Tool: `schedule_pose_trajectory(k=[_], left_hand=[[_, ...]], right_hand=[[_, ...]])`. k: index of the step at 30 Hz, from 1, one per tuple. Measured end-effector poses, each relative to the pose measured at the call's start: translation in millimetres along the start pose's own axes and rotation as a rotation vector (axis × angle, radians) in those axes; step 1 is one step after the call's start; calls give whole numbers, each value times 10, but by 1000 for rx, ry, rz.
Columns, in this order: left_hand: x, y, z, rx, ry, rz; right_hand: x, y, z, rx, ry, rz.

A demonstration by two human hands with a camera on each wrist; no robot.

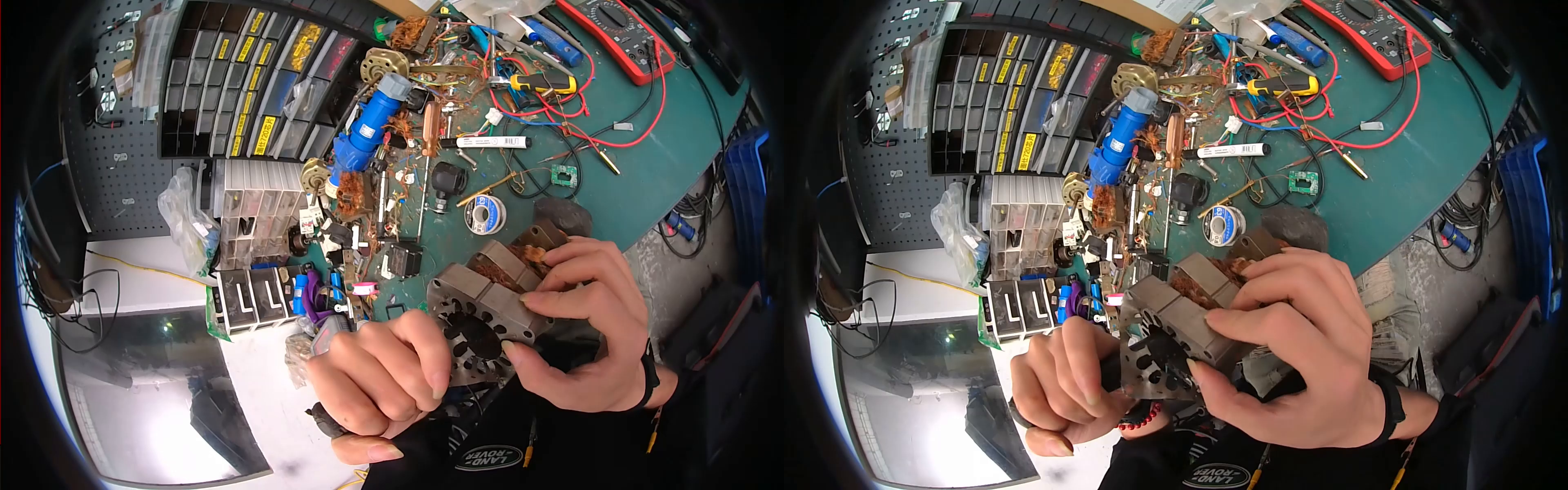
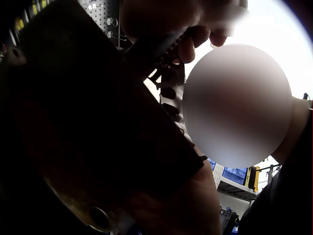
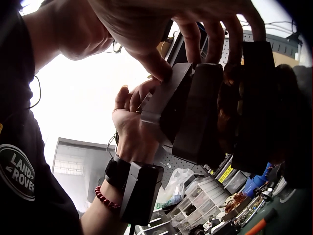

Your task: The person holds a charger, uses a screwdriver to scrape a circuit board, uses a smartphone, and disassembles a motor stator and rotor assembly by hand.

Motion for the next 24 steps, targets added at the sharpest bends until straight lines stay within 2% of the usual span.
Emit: schedule_pose_trajectory(k=[4, 8, 10, 11, 16, 18, 22, 24], left_hand=[[-28, -68, -7, -10, 42, 38], [-37, -109, 39, -10, 105, 96], [-16, -159, 134, -29, 149, 259], [-7, -159, 111, -49, 159, 271], [48, -269, 254, -152, 195, 414], [72, -281, 280, -241, 219, 314], [83, -298, 388, -239, 296, 364], [89, -299, 416, -208, 279, 368]], right_hand=[[52, 56, -57, 2, -28, -50], [75, 130, -37, 63, 22, -84], [122, 178, 23, 142, 99, -46], [142, 232, 21, 272, 141, -39], [195, 185, -67, 254, 100, -148], [148, 201, -49, 185, 124, -190], [97, 237, 52, 172, 139, -194], [91, 274, 84, 192, 117, -187]])
Point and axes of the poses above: each hand's wrist, its own z-axis towards the middle knuckle, its own y-axis out of the back of the hand, x = y × z, the point moved 2 cm from there along z, towards the middle knuckle, and after that the axes turned 12 degrees about y, right-handed, at the moved point
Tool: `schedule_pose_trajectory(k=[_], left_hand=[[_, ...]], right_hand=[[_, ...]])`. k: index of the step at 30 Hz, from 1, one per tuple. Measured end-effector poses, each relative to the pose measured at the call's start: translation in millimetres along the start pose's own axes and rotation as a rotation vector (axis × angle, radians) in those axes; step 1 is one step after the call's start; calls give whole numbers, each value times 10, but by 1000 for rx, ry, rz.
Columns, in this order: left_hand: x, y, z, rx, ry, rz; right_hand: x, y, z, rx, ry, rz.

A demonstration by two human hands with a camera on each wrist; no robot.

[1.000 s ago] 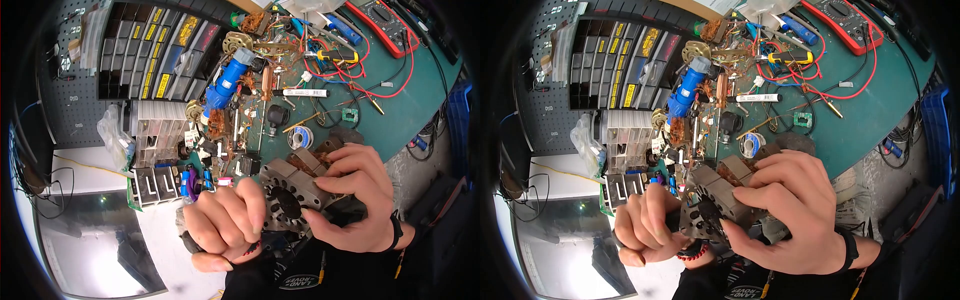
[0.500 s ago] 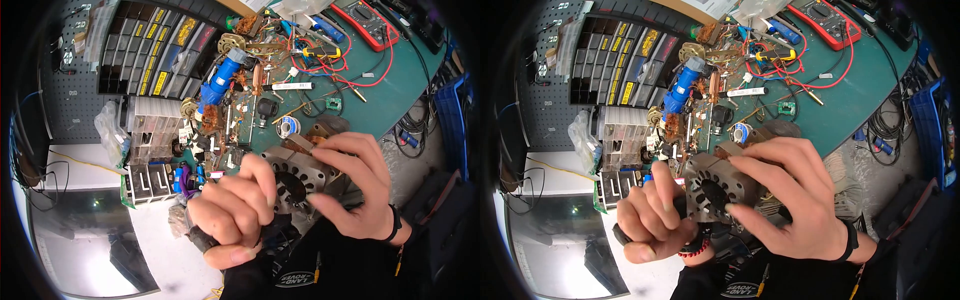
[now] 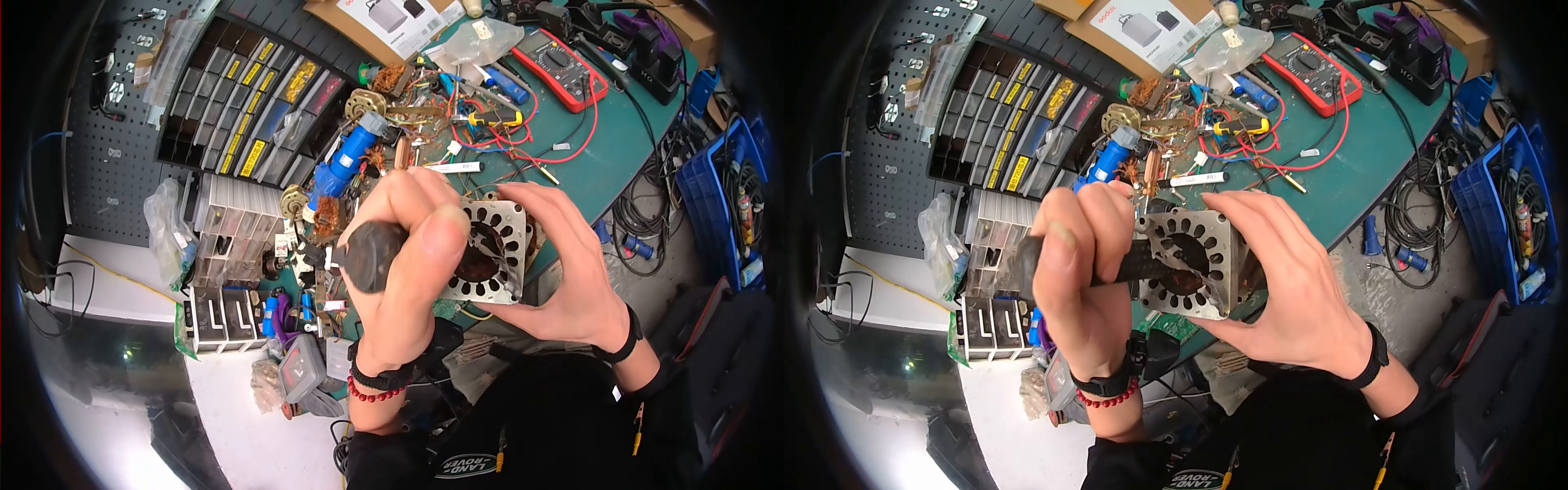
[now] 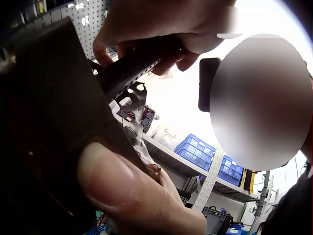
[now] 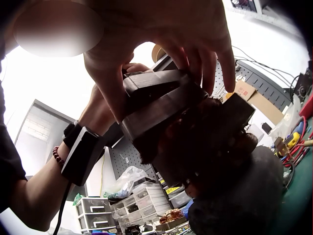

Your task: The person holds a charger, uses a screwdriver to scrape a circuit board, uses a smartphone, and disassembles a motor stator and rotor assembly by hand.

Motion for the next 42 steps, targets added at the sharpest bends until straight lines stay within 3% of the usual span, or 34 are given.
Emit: schedule_pose_trajectory(k=[6, 8, 11, 14, 15, 18, 20, 22, 24, 26, 28, 30, 32, 35, 36, 38, 42], left_hand=[[-45, -118, 40, -160, 38, 206], [-22, -7, 53, -70, 13, 115], [-56, 73, 145, -49, 87, 353], [-92, 116, 227, -53, -83, 522], [-127, 118, 208, -44, -16, 506], [-101, 185, 159, -59, -118, 449], [37, 297, 105, -147, -121, 238], [218, 373, -127, -255, -126, -157], [501, 450, -375, -345, -75, -71], [663, 353, -549, -329, 91, 40], [696, 240, -619, -287, 126, 321], [681, 216, -576, -268, -51, 620], [652, 204, -489, -306, -77, 631], [656, 191, -373, -339, 109, 468], [633, 214, -300, -380, -5, 431], [531, 264, -260, -349, 66, 351], [440, 403, -290, -420, -46, 548]], right_hand=[[-122, 51, 72, -70, 4, 54], [-141, 53, 115, -85, 23, 22], [-226, 18, 152, -148, 20, 75], [-239, -19, 197, -159, 24, 122], [-227, -30, 214, -167, 32, 151], [-144, -48, 265, -196, 76, 180], [-128, -92, 290, -200, 84, 193], [-117, -113, 309, -244, 83, 244], [-134, -114, 326, -256, 99, 223], [-96, -126, 364, -270, 123, 270], [-86, -154, 387, -257, 120, 272], [-75, -184, 404, -254, 123, 231], [-17, -195, 449, -251, 138, 213], [117, -191, 573, -185, 130, 164], [128, -216, 617, -210, 161, 167], [188, -291, 716, -204, 167, 183], [255, -469, 968, -232, 299, 260]])
Point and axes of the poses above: each hand's wrist, its own z-axis towards the middle knuckle, its own y-axis out of the back of the hand, x = y × z, the point moved 2 cm from there along z, towards the middle knuckle, and after that the axes turned 12 degrees about y, right-handed, at the moved point
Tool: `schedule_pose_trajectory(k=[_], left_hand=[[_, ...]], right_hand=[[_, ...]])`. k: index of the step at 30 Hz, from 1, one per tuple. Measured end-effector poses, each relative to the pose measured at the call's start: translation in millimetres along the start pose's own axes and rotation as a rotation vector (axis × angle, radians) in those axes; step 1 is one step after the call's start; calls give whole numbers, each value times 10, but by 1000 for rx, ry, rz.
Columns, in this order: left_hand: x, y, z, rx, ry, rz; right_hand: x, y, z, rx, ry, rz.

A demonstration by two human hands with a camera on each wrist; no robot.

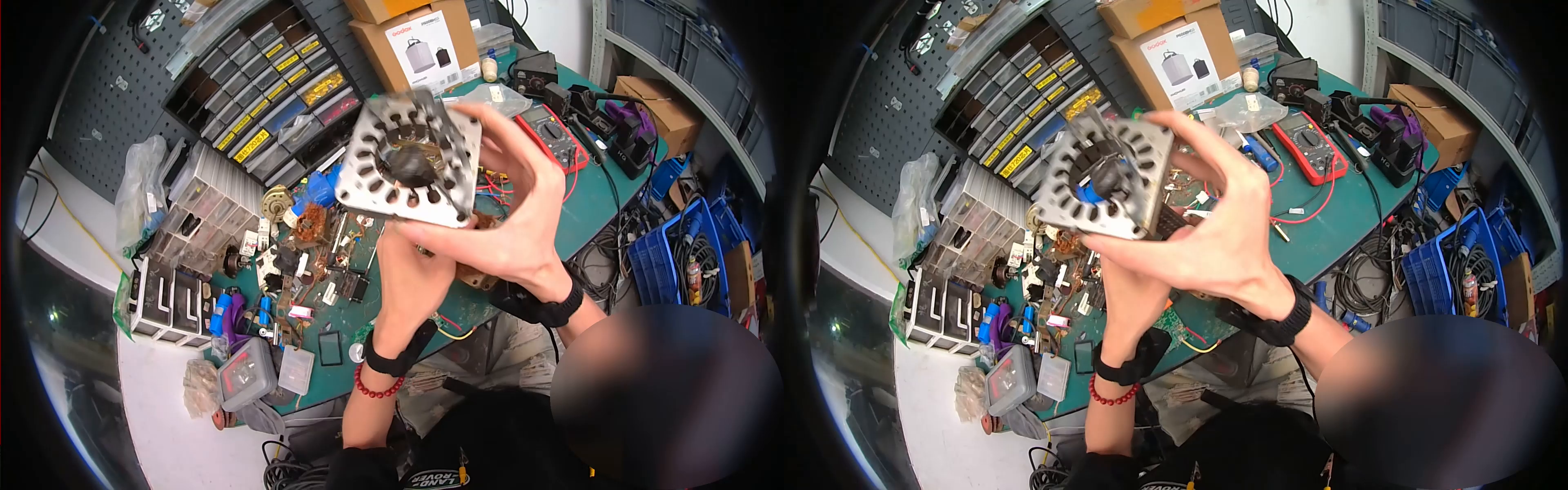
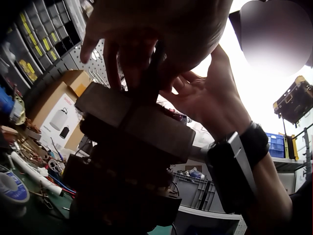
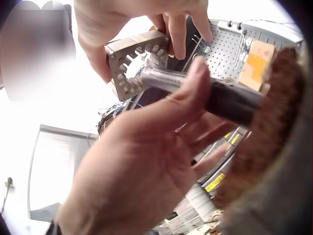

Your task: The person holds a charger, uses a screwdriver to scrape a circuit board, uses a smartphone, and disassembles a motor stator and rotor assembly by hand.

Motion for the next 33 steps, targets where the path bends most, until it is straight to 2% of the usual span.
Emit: schedule_pose_trajectory(k=[1, 2, 5, 6, 8, 9, 10, 12, 14, 18, 20, 22, 24, 26, 27, 28, 30, 32, 33], left_hand=[[11, 55, -1, -75, -29, 72], [152, 121, 8, -32, 90, 31], [424, 323, 66, -45, 52, -11], [413, 412, 56, 1, 183, -47], [693, 513, 64, -10, 348, -194], [838, 532, 66, -12, 399, -293], [913, 559, 64, -22, 404, -300], [1079, 605, 44, -27, 614, -400], [1151, 639, 64, -27, 606, -419], [1054, 865, 210, -187, 584, -590], [1112, 952, 245, -240, 553, -554], [1127, 1013, 204, -230, 647, -475], [1149, 1028, 102, -433, 522, -271], [793, 886, -97, -596, 301, -152], [574, 784, -154, -521, 261, -120], [448, 651, -187, -470, 290, -141], [503, 516, -224, -421, 261, -51], [344, 406, -334, -508, 37, 250], [303, 349, -459, -386, 83, 191]], right_hand=[[32, -56, 50, -16, -13, 39], [66, -104, 105, -37, -10, 97], [238, -31, 165, -34, 41, 56], [292, 78, 120, 7, 75, -31], [330, 294, -41, 31, 13, -101], [342, 385, -179, -27, -69, -111], [315, 519, -309, -55, -43, -128], [218, 762, -671, -117, -152, -217], [176, 928, -942, -124, -287, -269], [149, 1107, -1322, -69, -447, -393], [137, 1147, -1438, -83, -482, -415], [121, 1206, -1495, -39, -473, -497], [99, 1239, -1537, -67, -457, -525], [73, 1299, -1551, 2, -411, -584], [25, 1323, -1597, -13, -364, -618], [8, 1340, -1620, -17, -376, -622], [-48, 1380, -1649, 21, -349, -654], [-107, 1438, -1685, 26, -362, -685], [-112, 1457, -1702, 63, -315, -731]])
Point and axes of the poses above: each hand's wrist, its own z-axis towards the middle knuckle, its own y-axis out of the back of the hand, x = y × z, the point moved 2 cm from there along z, towards the middle knuckle, and after that the axes turned 12 degrees about y, right-handed, at the moved point
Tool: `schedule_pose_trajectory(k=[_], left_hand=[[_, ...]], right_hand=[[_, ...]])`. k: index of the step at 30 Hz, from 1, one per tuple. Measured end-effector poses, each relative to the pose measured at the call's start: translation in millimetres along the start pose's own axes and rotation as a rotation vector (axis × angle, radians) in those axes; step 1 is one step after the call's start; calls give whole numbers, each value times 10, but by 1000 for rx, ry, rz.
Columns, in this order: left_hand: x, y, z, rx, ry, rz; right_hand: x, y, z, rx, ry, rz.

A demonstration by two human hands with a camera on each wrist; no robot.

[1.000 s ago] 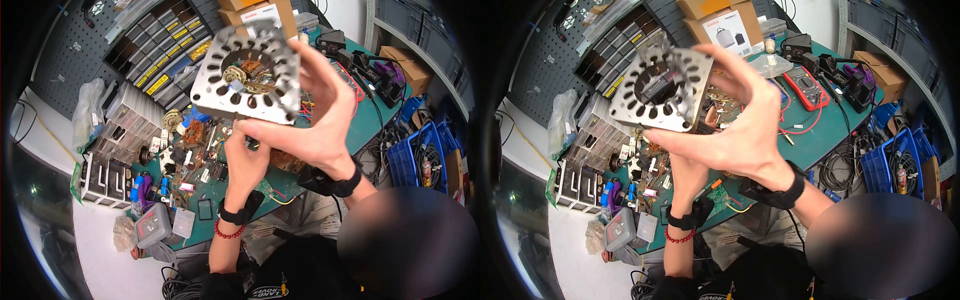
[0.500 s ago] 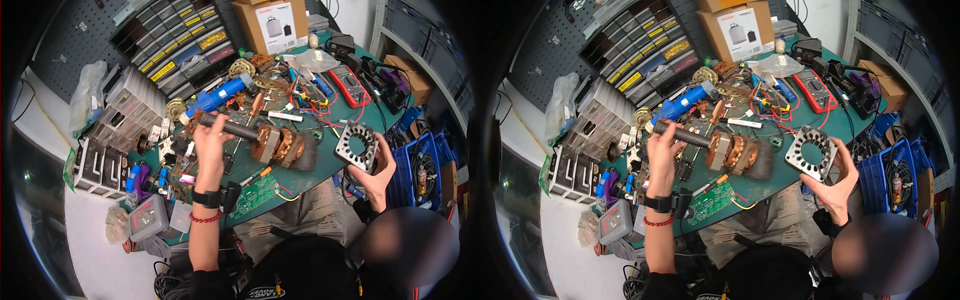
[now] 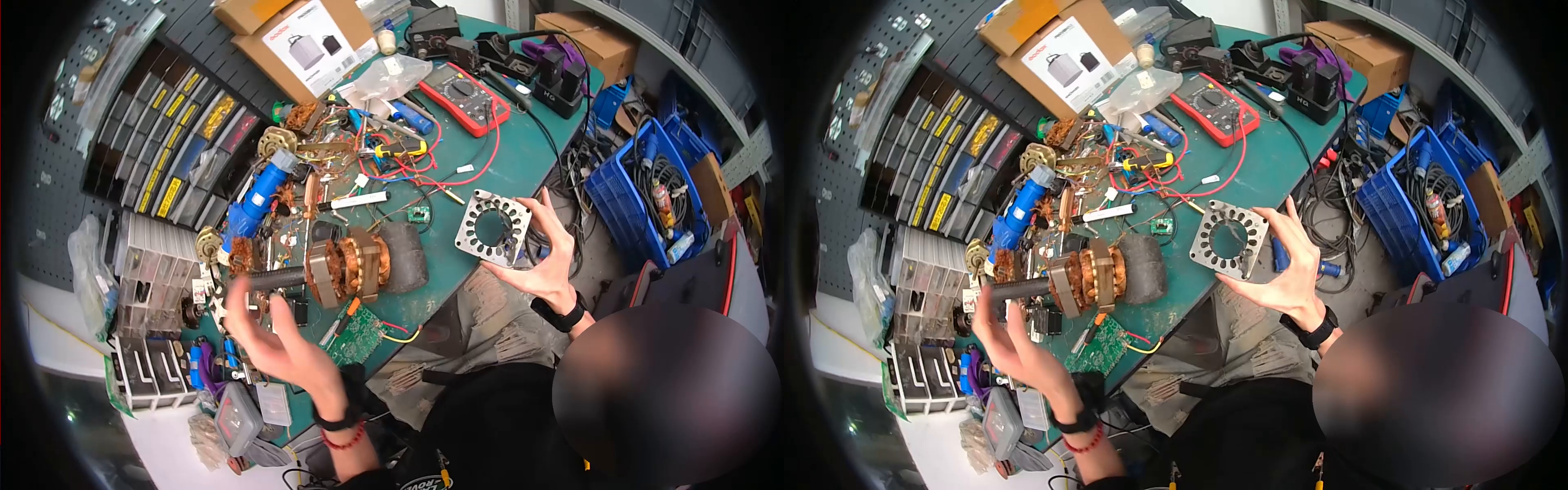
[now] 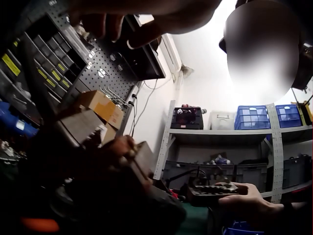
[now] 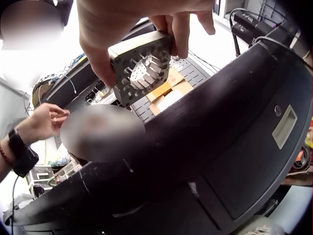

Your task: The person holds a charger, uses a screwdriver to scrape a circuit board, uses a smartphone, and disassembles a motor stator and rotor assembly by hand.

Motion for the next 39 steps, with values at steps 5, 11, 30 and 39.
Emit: schedule_pose_trajectory(k=[5, 11, 30, 39], left_hand=[[-395, -739, -742, 696, 223, -122], [-364, -1122, -844, 851, 452, -269], [-152, -1203, -900, 1018, 696, -385], [-35, -1231, -981, 1009, 686, -462]], right_hand=[[13, 38, -41, 5, 182, -97], [101, 182, -122, 56, 249, -122], [89, 288, -167, 132, 222, -93], [38, 271, -217, 107, 121, 3]])
Point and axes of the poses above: each hand's wrist, its own z-axis towards the middle knuckle, its own y-axis out of the back of the hand, x = y × z, the point moved 2 cm from there along z, towards the middle knuckle, and after that the axes turned 12 degrees about y, right-handed, at the moved point
